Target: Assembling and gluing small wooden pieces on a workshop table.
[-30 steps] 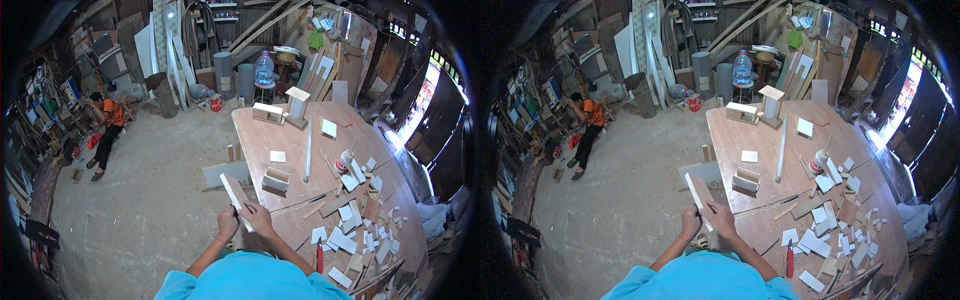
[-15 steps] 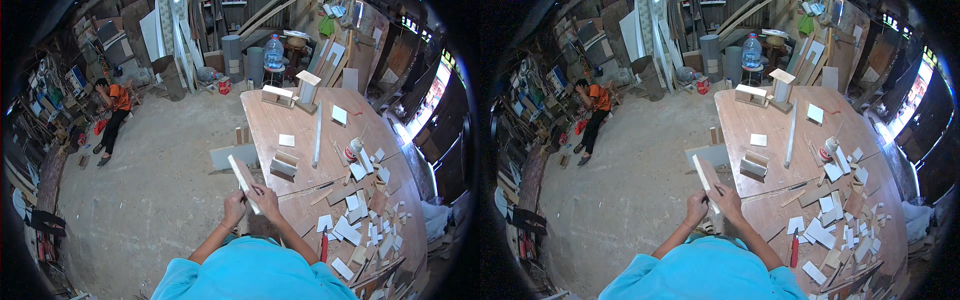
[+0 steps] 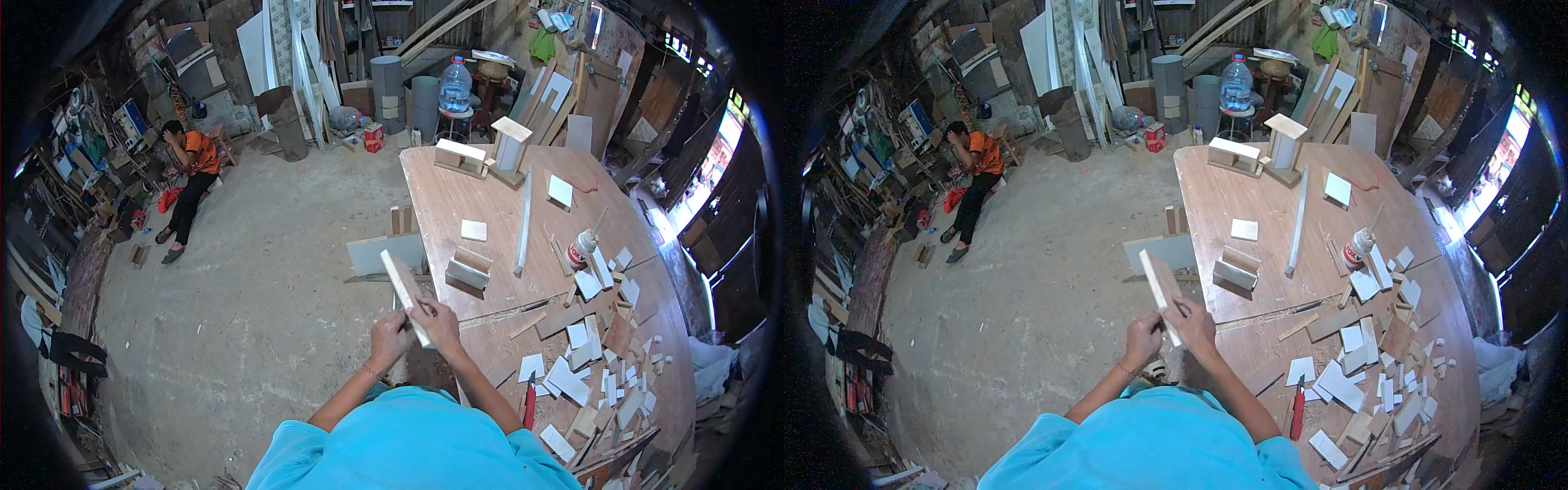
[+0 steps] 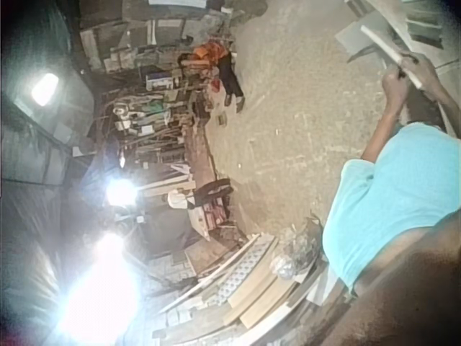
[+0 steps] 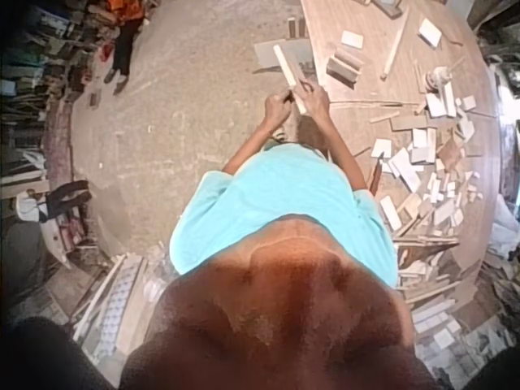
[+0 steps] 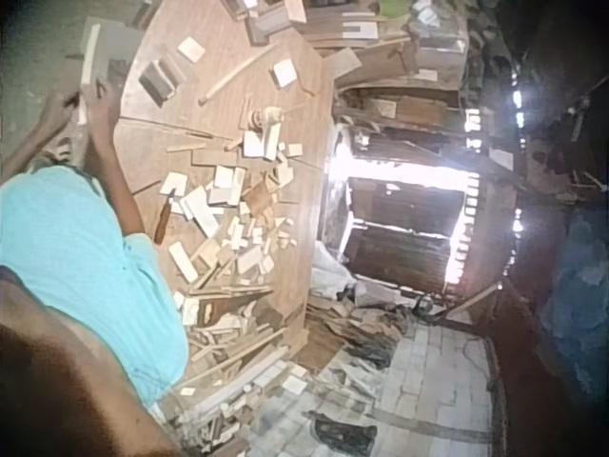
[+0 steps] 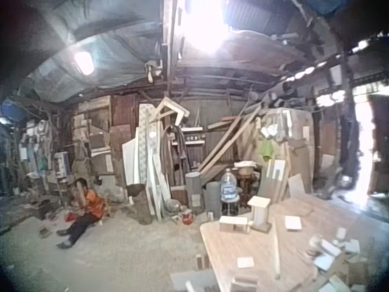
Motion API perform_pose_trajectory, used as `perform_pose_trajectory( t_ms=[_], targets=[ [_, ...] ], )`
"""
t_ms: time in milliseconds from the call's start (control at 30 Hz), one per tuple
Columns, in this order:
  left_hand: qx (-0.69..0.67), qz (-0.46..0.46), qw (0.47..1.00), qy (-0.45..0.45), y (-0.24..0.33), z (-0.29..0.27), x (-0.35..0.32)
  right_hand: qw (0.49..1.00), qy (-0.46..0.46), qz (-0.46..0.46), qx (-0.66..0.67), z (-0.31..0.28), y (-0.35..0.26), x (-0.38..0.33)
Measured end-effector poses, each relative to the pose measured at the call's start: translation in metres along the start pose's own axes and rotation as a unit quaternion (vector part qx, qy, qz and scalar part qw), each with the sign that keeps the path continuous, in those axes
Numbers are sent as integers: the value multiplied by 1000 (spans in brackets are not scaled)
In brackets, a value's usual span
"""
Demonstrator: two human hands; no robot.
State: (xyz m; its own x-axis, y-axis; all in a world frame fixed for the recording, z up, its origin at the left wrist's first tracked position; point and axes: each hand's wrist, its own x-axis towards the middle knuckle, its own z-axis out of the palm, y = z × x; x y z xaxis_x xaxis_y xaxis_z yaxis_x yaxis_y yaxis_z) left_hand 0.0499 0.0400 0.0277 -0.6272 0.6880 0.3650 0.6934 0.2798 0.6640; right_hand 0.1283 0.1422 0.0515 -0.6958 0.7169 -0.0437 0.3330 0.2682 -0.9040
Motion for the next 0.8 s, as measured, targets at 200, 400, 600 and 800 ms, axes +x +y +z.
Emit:
perform_pose_trajectory(
  t_ms=[200,400,600,800],
  targets=[
    [-33,5,999,-3,-1,4,-2,999,29,30,-15,0,-4,4],
    [5,-28,1000,-4,-9,-4,2,1000,-5,-4,11,9,7,-6],
    [-61,38,997,-23,5,8,-9,998,36,42,-17,2,9,12],
    [-17,-48,998,35,-13,-2,0,1000,-8,1,-13,11,1,-21]
  ],
)
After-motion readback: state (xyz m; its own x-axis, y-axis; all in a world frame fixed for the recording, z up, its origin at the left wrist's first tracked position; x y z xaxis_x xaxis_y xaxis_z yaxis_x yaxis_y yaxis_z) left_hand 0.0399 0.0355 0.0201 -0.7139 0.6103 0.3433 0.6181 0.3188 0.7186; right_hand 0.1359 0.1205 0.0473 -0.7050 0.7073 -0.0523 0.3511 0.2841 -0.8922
